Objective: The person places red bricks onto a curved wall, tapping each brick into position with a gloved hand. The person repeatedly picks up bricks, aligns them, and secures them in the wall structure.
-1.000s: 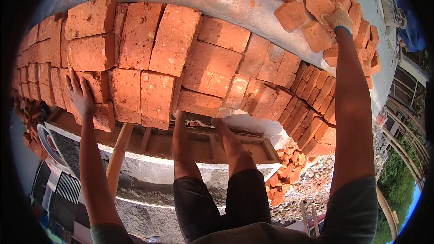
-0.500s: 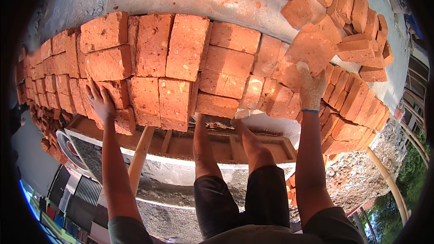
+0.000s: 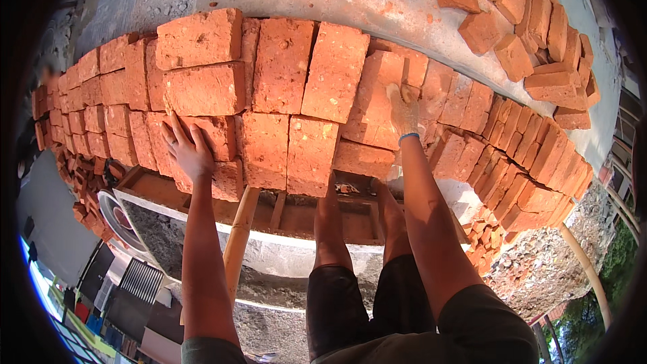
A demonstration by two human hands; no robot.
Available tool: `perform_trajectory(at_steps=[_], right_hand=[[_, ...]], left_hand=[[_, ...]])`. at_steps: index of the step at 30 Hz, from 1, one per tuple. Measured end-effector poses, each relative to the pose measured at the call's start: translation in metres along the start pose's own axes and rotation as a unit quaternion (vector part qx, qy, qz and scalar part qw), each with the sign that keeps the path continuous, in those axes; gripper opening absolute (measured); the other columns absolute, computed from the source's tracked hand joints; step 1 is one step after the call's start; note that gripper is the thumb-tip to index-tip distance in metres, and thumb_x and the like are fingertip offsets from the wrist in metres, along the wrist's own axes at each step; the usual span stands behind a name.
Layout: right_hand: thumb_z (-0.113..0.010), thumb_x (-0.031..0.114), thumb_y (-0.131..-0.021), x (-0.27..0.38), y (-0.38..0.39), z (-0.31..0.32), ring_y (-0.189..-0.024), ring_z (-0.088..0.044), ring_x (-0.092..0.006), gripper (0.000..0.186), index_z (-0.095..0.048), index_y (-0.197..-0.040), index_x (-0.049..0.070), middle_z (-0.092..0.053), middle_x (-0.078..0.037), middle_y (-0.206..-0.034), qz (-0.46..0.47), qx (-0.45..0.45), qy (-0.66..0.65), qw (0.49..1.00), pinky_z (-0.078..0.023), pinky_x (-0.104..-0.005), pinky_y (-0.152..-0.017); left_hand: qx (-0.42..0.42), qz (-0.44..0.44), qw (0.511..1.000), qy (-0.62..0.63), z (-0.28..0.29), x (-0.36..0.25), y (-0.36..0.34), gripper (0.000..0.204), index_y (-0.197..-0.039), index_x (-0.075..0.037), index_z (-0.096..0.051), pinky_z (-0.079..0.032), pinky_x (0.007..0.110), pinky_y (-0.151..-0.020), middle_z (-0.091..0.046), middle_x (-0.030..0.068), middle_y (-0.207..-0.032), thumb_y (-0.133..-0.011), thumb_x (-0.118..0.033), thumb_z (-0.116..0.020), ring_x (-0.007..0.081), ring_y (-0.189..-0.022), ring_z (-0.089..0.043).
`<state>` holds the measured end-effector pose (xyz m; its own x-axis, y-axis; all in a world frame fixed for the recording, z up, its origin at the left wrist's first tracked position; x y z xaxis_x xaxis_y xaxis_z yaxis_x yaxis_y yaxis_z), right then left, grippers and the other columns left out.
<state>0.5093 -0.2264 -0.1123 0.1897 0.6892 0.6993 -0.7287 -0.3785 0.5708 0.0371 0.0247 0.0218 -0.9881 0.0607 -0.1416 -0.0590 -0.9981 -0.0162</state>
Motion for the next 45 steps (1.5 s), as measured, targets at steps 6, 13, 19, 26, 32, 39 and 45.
perform_trajectory(at_steps=[6,13,19,26,32,39,45], right_hand=[[-0.063,0.046,-0.105,-0.011,-0.014,-0.014,-0.105,-0.061,-0.0205,0.05,-0.071,-0.119,-0.001,-0.068,-0.008,-0.111,-0.074,-0.043,-0.069,0.994,-0.047,-0.0359,-0.095],[-0.063,0.044,-0.104,0.076,0.007,0.0,-0.119,-0.063,-0.0323,0.055,-0.066,-0.132,-0.003,-0.065,-0.02,-0.131,0.074,-0.111,0.446,0.885,-0.052,-0.0402,-0.101],[-0.074,0.034,-0.095,0.329,0.009,-0.03,-0.135,-0.056,-0.0393,0.065,-0.054,-0.149,0.002,-0.052,-0.025,-0.148,0.294,-0.14,0.216,0.921,-0.046,-0.0466,-0.114],[-0.089,0.038,-0.08,0.545,-0.079,-0.171,-0.13,-0.061,-0.0368,0.081,-0.053,-0.146,0.008,-0.065,-0.017,-0.138,0.5,-0.045,0.519,0.691,-0.051,-0.0497,-0.106],[-0.091,0.04,-0.079,0.494,-0.031,-0.121,-0.12,-0.07,-0.0311,0.072,-0.059,-0.135,0.006,-0.07,-0.018,-0.131,0.538,-0.145,0.436,0.707,-0.056,-0.0469,-0.1],[-0.083,0.019,-0.091,0.252,0.095,0.065,-0.102,-0.067,-0.0166,0.058,-0.056,-0.138,-0.003,-0.067,-0.008,-0.125,0.29,-0.157,-0.083,0.94,-0.056,-0.0325,-0.089],[-0.077,0.022,-0.095,0.079,0.008,0.118,-0.099,-0.066,-0.0148,0.046,-0.063,-0.13,-0.005,-0.071,-0.006,-0.111,0.016,-0.119,-0.015,0.993,-0.052,-0.029,-0.084]], left_hand=[[0.012,0.004,1.0,-0.008,0.008,-0.009,0.001,0.064,-0.168,-0.021,-0.034,-0.018,0.061,-0.126,-0.021,0.0188,-0.176,-0.11,-0.048,-0.043,0.042,-0.161,-0.018],[0.024,0.007,1.0,-0.005,0.015,-0.017,0.0,0.068,-0.168,-0.02,-0.033,-0.016,0.062,-0.127,-0.019,0.0223,-0.175,-0.107,-0.045,-0.046,0.0449,-0.16,-0.018],[0.067,0.033,0.997,0.001,0.017,-0.016,-0.002,0.07,-0.169,-0.018,-0.031,-0.015,0.065,-0.126,-0.015,0.0236,-0.176,-0.106,-0.046,-0.045,0.0467,-0.161,-0.015],[0.062,0.032,0.998,0.007,0.02,-0.015,-0.004,0.072,-0.169,-0.017,-0.031,-0.017,0.067,-0.124,-0.016,0.0262,-0.175,-0.105,-0.046,-0.047,0.0493,-0.16,-0.016],[0.054,0.015,0.998,0.0,0.014,-0.015,-0.002,0.071,-0.168,-0.018,-0.033,-0.019,0.067,-0.123,-0.018,0.0261,-0.175,-0.105,-0.047,-0.046,0.0487,-0.16,-0.018],[0.025,-0.006,1.0,0.005,0.014,-0.015,-0.001,0.069,-0.169,-0.021,-0.031,-0.018,0.067,-0.124,-0.016,0.0216,-0.177,-0.108,-0.049,-0.042,0.0466,-0.161,-0.016],[0.024,-0.004,0.999,-0.022,0.004,-0.006,0.001,0.068,-0.17,-0.023,-0.028,-0.017,0.065,-0.125,-0.016,0.0183,-0.177,-0.11,-0.052,-0.039,0.0423,-0.162,-0.016]])
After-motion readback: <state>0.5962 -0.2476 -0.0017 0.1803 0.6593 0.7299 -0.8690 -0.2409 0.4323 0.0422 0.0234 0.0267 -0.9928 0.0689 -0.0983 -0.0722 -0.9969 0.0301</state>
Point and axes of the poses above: each hand's wrist, its own y-axis away from the middle knuckle, its own z-axis out of the back of the hand, x = y × z, the point moved 5 cm from there along -y, towards the middle knuckle
